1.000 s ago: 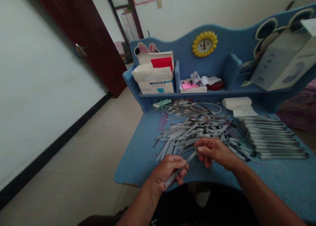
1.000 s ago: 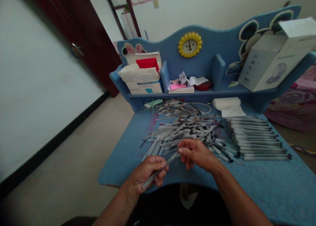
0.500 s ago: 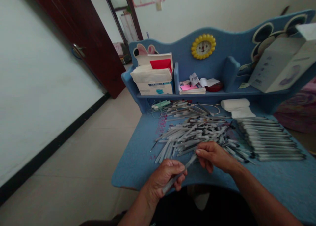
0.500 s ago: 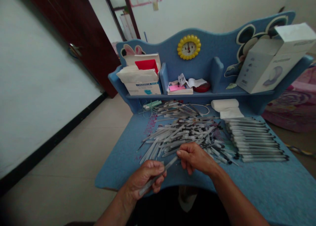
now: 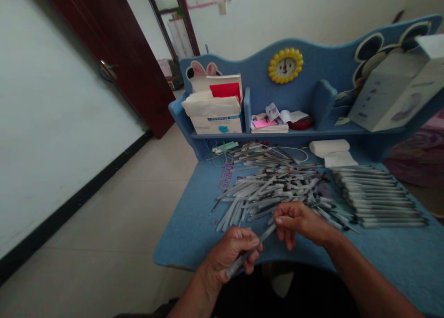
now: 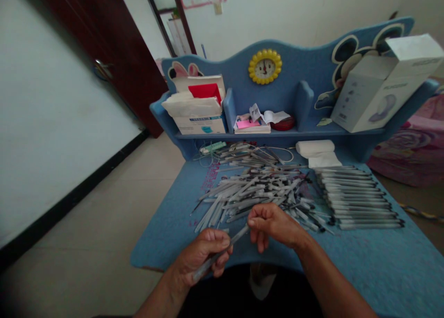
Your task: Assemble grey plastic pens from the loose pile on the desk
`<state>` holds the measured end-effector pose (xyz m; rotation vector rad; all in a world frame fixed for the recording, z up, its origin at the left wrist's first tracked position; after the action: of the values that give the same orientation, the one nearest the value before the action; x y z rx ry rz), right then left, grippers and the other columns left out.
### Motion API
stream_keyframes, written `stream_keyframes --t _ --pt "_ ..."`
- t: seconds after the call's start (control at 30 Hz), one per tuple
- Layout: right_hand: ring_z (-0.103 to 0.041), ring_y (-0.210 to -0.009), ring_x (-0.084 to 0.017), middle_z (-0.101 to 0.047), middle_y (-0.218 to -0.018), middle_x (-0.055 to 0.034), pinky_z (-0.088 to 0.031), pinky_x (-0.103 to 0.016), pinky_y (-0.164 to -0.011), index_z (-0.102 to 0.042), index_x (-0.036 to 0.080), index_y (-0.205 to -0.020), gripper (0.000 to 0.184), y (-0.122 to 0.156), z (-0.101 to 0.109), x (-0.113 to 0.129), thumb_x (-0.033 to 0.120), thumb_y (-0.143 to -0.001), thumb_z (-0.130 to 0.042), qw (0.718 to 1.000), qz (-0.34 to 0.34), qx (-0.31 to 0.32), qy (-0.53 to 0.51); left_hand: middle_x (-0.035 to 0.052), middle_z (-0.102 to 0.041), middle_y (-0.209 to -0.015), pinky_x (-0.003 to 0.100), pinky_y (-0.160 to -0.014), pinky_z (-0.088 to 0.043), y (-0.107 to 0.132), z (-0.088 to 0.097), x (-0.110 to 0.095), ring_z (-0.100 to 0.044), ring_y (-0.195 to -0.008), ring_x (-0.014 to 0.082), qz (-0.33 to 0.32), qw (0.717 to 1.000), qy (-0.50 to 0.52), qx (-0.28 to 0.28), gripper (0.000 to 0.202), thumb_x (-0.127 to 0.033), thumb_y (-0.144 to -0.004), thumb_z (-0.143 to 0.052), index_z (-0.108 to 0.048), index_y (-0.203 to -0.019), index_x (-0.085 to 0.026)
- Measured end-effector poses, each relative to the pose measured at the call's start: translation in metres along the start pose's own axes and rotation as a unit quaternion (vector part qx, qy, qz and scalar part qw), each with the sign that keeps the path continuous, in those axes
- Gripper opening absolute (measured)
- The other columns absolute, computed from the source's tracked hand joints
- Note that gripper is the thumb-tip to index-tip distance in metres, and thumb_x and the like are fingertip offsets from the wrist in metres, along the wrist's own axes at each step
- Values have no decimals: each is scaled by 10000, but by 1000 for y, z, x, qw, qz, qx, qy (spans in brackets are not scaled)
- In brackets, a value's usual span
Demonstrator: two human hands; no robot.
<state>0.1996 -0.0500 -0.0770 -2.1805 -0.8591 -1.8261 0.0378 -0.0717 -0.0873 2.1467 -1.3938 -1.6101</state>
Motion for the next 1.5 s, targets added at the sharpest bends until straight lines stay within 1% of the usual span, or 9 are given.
stream_keyframes --t 0.23,0.47,0.67,0.77,0.9,1.1,1.33,1.43,1.5 --pt "-626 -483 -131 -674 -700 -30 -462 -221 -433 -503 153 -850 255 2 15 10 332 -735 -644 997 41 -50 -49 -14 -505 -429 179 -339 -384 2 3 -1 -403 -292 50 1 1000 28 9 207 -288 -696 -634 -603 -653 -89" --pt "-605 -484 -116 -653 -718 -13 -451 -219 -428 -501 165 -866 276 -5 25 18 340 -707 -644 989 40 -138 -33 -12 -516 -444 171 -349 -369 -4 8 -7 -433 -314 57 -36 997 23 -64 205 -297 -699 -631 -594 -667 -98" --pt "-578 -458 -104 -630 -679 4 -429 -213 -424 -521 164 -888 241 1 33 13 333 -728 -584 984 40 -167 38 -13 -523 -451 165 -356 -357 -7 4 -8 -436 -324 54 -41 996 14 -76 207 -303 -697 -632 -592 -683 -100" --pt "-504 -368 -91 -585 -572 33 -359 -199 -358 -534 167 -882 226 15 56 11 343 -739 -540 956 17 -255 146 -12 -524 -450 168 -358 -354 -9 2 -7 -438 -327 57 -39 997 10 -73 207 -305 -697 -630 -588 -678 -103" --pt "-463 -337 -107 -562 -492 28 -331 -217 -345 -588 170 -827 211 36 93 15 342 -744 -501 886 -18 -359 294 -12 -521 -449 164 -363 -343 -14 -3 -8 -433 -333 52 -39 997 -10 -68 225 -318 -697 -630 -588 -662 -100" --pt "-507 -438 -134 -555 -456 14 -343 -233 -451 -617 180 -668 256 52 116 26 351 -773 -459 808 -27 -384 446 -15 -521 -451 161 -372 -338 -20 -16 -11 -429 -339 50 -38 997 -32 -52 225 -323 -693 -632 -591 -654 -105" --pt "-505 -449 -145 -525 -411 10 -321 -244 -476 -623 184 -611 304 63 134 30 385 -773 -462 788 -31 -410 458 -16 -518 -446 164 -368 -319 -29 -30 -10 -409 -337 49 -26 998 -40 -40 217 -322 -693 -632 -594 -660 -111" --pt "-498 -440 -139 -524 -422 11 -325 -239 -467 -600 182 -625 340 67 124 34 405 -810 -422 787 -21 -427 446 -13 -521 -450 169 -372 -317 -33 -37 -11 -414 -340 54 -30 998 -50 -37 217 -325 -695 -626 -593 -666 -113" --pt "-463 -406 -121 -503 -415 17 -309 -227 -431 -538 187 -562 383 65 106 33 430 -828 -407 815 -11 -410 410 -10 -523 -450 170 -378 -317 -35 -42 -11 -417 -345 56 -31 997 -63 -31 217 -325 -702 -617 -593 -666 -112"
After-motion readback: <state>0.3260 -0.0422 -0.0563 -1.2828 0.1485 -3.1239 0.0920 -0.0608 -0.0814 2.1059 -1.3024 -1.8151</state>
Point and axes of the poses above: each hand's wrist, its own y-axis away from the middle knuckle, its own z-axis out of the back of the hand, x = y × z, the point moved 5 cm from there along -y, towards the middle knuckle
